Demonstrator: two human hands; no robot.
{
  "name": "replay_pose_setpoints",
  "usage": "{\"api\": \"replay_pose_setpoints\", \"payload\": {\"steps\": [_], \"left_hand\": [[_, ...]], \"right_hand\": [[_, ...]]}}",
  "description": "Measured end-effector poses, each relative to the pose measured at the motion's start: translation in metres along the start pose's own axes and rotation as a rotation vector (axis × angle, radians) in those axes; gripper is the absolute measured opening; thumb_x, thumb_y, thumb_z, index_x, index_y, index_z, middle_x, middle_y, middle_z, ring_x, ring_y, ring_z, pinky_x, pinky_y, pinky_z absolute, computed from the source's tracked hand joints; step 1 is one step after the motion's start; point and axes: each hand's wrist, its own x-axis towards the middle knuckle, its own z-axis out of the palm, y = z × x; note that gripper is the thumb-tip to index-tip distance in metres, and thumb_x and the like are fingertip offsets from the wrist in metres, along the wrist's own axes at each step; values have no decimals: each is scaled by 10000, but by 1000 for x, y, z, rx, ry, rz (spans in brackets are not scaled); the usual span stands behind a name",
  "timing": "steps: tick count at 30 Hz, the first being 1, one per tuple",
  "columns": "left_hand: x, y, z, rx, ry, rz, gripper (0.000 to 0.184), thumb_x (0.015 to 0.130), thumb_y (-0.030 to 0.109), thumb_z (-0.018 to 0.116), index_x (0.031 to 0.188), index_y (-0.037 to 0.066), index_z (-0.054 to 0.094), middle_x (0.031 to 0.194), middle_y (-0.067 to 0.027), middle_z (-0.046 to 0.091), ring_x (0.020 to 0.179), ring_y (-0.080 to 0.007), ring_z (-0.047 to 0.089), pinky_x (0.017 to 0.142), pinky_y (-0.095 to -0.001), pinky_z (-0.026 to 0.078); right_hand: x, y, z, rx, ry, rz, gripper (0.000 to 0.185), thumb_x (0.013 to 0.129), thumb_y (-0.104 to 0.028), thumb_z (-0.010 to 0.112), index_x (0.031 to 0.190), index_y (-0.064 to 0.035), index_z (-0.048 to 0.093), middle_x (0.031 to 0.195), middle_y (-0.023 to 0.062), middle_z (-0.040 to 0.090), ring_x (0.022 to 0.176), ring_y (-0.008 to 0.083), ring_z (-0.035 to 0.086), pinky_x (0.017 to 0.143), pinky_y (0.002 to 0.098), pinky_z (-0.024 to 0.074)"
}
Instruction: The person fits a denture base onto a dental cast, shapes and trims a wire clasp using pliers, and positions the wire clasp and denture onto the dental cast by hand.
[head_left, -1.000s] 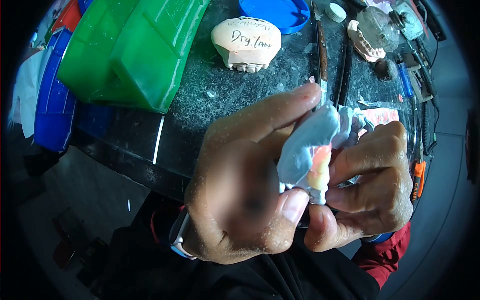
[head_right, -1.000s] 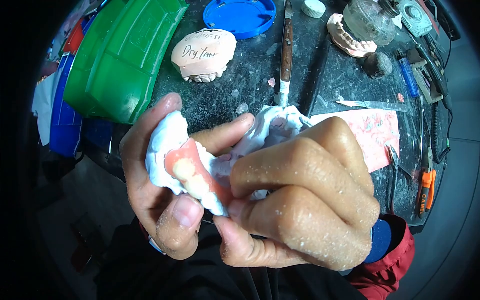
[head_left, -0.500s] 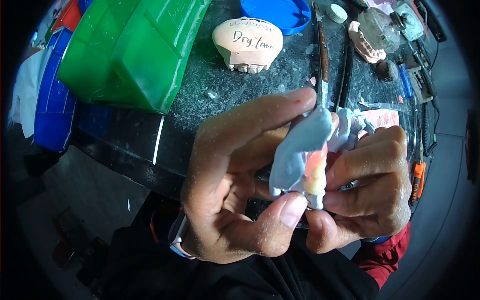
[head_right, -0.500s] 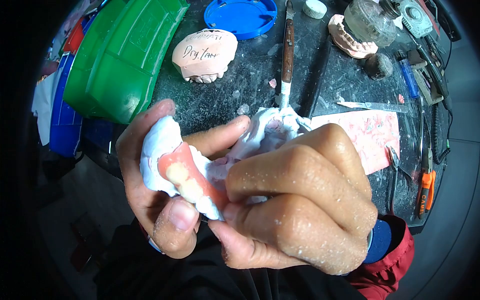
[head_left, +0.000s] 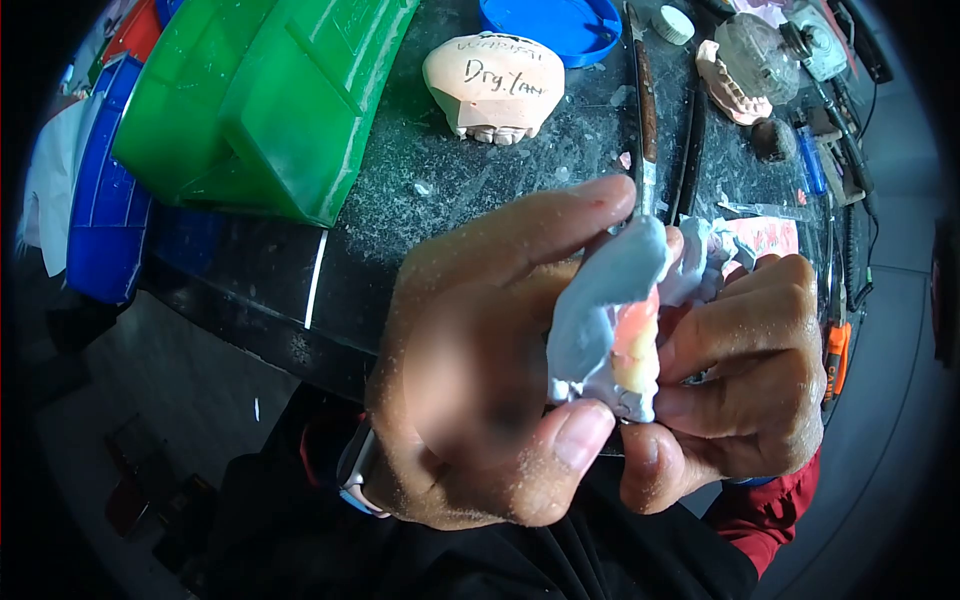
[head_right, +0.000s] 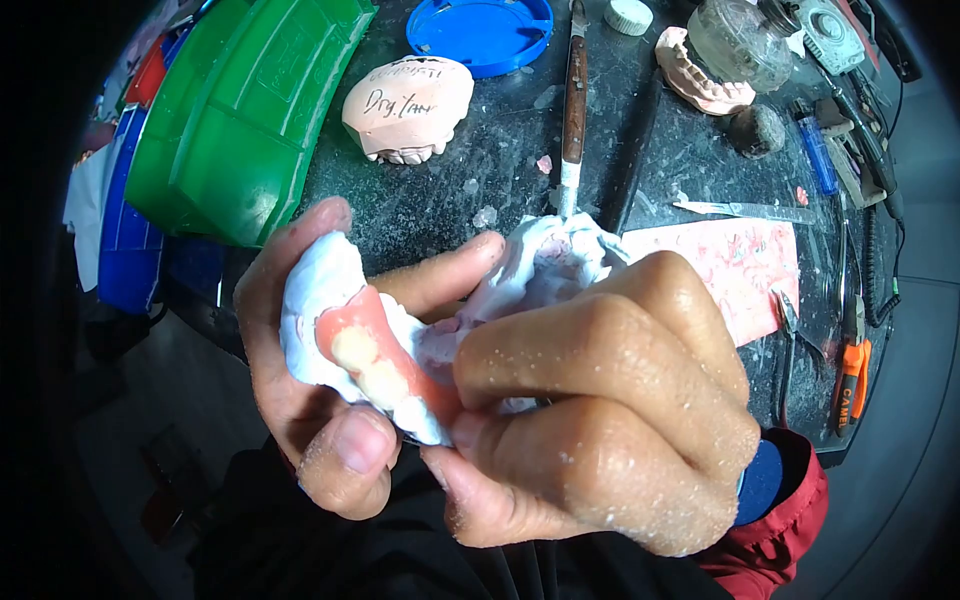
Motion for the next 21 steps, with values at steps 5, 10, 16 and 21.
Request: {"api": "replay_pose_setpoints", "payload": {"steps": [5,10,16,21], "left_hand": [[-1,0,1,-23,4,-4,819,676,247,517,1326,-74,134,929,-414,541,854,-391,629,776,-417,548],[-1,1,1,-67,3,-17,833,673,244,530,1331,-68,124,943,-419,533,869,-399,625,787,-423,546],[1,5,-2,-48,-72,-30,869,664,236,547,1340,-56,85,967,-440,515,936,-412,603,839,-434,522],[2,4,-4,-13,-119,-9,874,671,219,552,1348,-52,70,1031,-462,474,959,-424,591,852,-448,512]], "right_hand": [[-1,1,2,-1,19,-10,234,703,-221,730,790,-81,564,812,71,537,665,129,417,530,258,313],[0,2,4,-4,41,-33,247,700,-241,733,769,-80,559,799,65,540,666,128,414,528,259,305],[0,6,6,28,80,-76,248,697,-247,724,764,-78,555,790,68,546,674,124,407,545,260,302],[-1,6,9,22,124,-70,226,688,-221,710,766,-77,555,782,70,545,682,123,403,565,262,308]]}}
